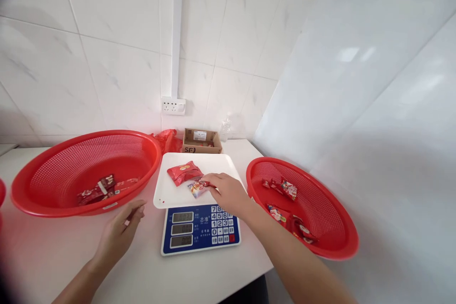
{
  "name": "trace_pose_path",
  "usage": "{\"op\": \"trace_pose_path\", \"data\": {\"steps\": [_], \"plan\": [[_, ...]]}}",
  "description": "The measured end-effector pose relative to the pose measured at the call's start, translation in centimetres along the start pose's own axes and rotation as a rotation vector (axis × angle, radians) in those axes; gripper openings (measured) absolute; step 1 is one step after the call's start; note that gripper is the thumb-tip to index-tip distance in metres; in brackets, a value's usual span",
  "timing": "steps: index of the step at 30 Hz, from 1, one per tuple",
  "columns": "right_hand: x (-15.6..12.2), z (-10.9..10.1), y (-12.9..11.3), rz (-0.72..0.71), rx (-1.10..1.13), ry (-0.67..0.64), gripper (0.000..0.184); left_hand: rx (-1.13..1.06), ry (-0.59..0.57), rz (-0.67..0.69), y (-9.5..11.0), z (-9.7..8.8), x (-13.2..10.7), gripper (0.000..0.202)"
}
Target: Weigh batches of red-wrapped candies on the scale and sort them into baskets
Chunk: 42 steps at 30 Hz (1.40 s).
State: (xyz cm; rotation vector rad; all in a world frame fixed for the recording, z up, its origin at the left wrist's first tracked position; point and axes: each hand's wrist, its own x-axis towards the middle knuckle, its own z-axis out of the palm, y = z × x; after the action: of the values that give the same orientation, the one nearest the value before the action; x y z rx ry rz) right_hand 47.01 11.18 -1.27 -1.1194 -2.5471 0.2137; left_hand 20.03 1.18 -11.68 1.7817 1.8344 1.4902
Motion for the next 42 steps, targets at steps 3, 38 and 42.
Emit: {"op": "trace_pose_path", "data": {"steps": [3, 38, 42], "plan": [[0.4, -0.1, 0.7, 0.103, 0.023, 0.095, 0.033, 0.005, 0.001, 0.017, -0.1, 0.1, -0.1, 0.028], [-0.4, 3.6, 0.0, -0.016, 0.245, 0.093, 0.040, 0.029, -0.020, 0.038, -0.4, 0.1, -0.1, 0.027], [-3.1, 2.2, 1.3, 0.169, 0.149, 0.307, 0.037, 0.038, -0.027, 0.023, -0.2, 0.0, -0.1, 0.028]]}}
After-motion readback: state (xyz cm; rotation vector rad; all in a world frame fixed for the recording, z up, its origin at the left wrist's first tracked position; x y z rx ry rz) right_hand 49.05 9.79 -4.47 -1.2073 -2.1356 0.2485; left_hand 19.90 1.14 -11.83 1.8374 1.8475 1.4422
